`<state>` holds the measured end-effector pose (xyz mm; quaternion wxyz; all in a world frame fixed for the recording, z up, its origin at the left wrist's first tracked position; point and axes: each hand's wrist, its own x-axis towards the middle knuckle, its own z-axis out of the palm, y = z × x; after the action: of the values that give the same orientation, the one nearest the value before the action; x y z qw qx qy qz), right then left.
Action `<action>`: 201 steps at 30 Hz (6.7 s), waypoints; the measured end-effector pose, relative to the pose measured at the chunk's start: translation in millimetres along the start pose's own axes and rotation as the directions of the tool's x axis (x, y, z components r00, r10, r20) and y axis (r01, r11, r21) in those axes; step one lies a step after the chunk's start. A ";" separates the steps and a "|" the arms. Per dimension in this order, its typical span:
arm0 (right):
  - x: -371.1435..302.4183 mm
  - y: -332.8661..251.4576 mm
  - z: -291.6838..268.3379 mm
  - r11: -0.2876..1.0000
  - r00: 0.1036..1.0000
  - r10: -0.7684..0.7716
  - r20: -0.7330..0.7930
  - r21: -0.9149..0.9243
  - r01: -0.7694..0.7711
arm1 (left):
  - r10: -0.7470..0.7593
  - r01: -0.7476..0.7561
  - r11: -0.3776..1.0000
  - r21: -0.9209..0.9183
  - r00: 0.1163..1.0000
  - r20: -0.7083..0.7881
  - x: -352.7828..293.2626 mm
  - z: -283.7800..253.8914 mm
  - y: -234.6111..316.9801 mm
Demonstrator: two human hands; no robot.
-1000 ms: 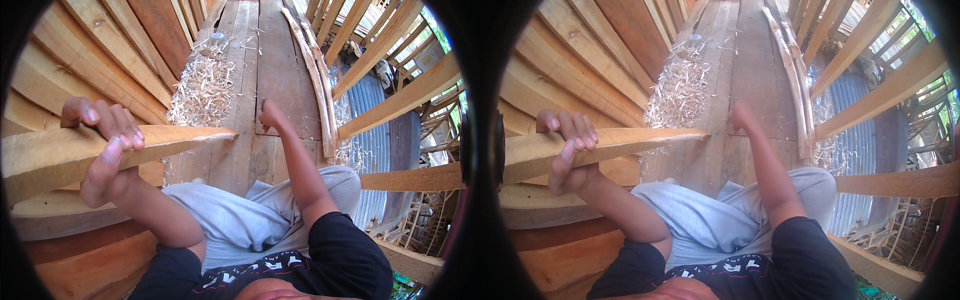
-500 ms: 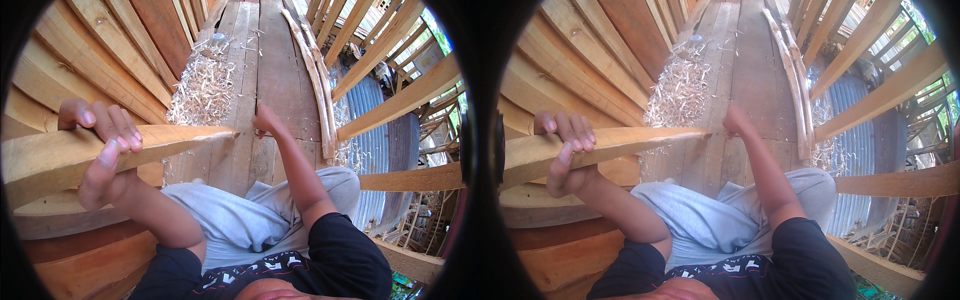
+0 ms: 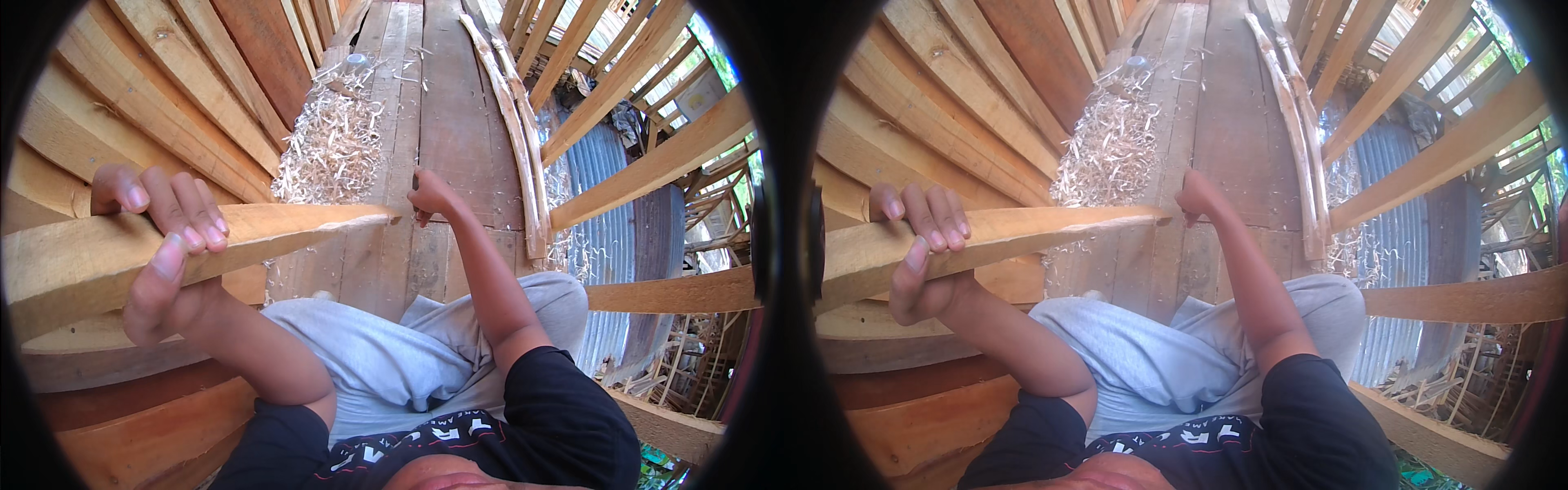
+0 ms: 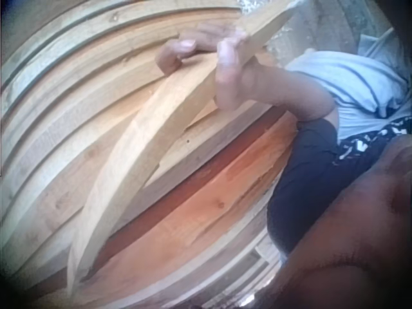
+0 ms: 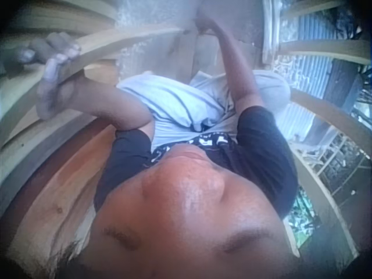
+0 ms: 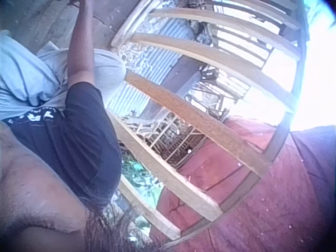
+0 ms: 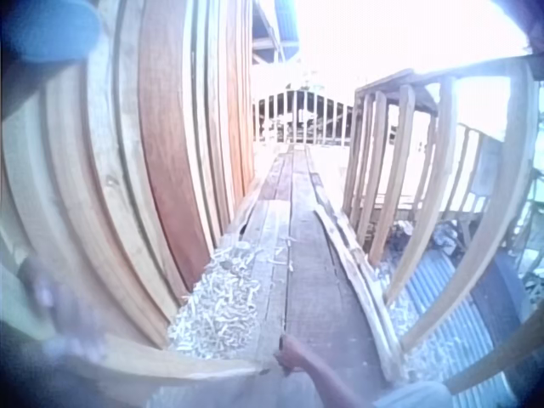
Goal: The person sits on a wooden floor and uses a knife to carve a long, thin piece of wood. They repeatedly shave thin layers from the wood, creating wood shavings that accumulate on the floor.
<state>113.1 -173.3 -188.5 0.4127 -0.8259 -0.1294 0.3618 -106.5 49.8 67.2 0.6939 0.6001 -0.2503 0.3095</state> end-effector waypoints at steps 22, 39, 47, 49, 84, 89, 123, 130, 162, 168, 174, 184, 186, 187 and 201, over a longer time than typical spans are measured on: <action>-22.9 8.8 -35.0 0.954 0.996 -0.030 -0.085 0.295 0.054 | 0.008 -0.011 1.000 -0.030 0.995 -0.100 -0.5 19.2 -4.4; -123.5 -27.8 -42.7 0.970 0.926 -0.098 -0.365 0.173 0.170 | 0.024 -0.021 1.000 0.012 0.947 -0.322 -0.1 82.1 -41.3; -102.8 23.7 -8.7 0.940 0.980 -0.050 -0.192 0.322 0.111 | 0.102 -0.079 0.995 0.067 0.857 -0.505 14.3 91.8 -69.8; -102.2 5.2 -6.6 0.892 0.978 -0.114 -0.176 0.415 0.179 | 0.124 -0.061 0.990 0.129 0.810 -0.573 25.0 90.6 -74.1; -69.0 12.3 -27.3 0.776 0.860 -0.101 -0.500 0.501 0.383 | 0.006 0.015 0.996 0.083 0.971 -0.239 152.2 127.6 -163.8; -61.6 34.8 -28.4 0.705 0.973 -0.023 -0.231 0.686 0.179 | 0.051 0.011 0.981 0.192 0.947 -0.316 150.7 142.4 -164.6; -50.1 22.8 -14.7 0.887 0.934 0.050 -0.354 0.446 0.122 | 0.183 -0.059 0.936 0.347 0.923 -0.339 157.0 151.0 -171.9; -75.1 -4.8 -25.0 0.902 0.895 -0.021 -0.446 0.378 0.210 | 0.129 0.026 0.938 0.346 0.900 -0.417 154.6 161.1 -169.1; -77.1 6.4 -14.5 0.960 0.931 0.021 -0.365 0.267 0.083 | 0.202 0.020 0.913 0.407 0.845 -0.495 133.8 157.6 -146.3; -69.3 20.1 -15.4 0.909 0.954 0.163 -0.253 0.415 -0.045 | 0.209 -0.078 0.953 0.294 0.870 -0.446 140.2 160.0 -153.3; -95.7 -17.9 -20.7 0.964 0.936 -0.018 -0.351 0.243 0.109 | 0.312 0.014 0.854 0.520 0.787 -0.533 139.9 157.8 -156.2; -90.9 -34.7 -19.2 0.952 0.947 -0.017 -0.320 0.284 0.112 | 0.481 -0.102 0.766 0.635 0.746 -0.461 142.2 168.1 -151.9; -85.4 -22.9 -20.9 0.962 0.928 -0.042 -0.371 0.235 0.138 | 0.460 -0.018 0.753 0.658 0.729 -0.506 140.9 177.3 -153.3; -54.6 29.0 -13.6 0.976 0.907 -0.014 -0.421 0.192 0.104 | 0.470 -0.020 0.753 0.658 0.717 -0.515 140.0 188.1 -156.3; -52.3 45.8 -2.8 0.991 0.900 0.028 -0.435 0.132 0.033 | 0.419 -0.114 0.825 0.553 0.782 -0.462 138.3 209.8 -152.6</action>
<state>74.3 -230.4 -197.2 0.4870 -0.8556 -0.0101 0.1753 104.4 -153.0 95.6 0.5048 0.5948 -0.0305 0.6249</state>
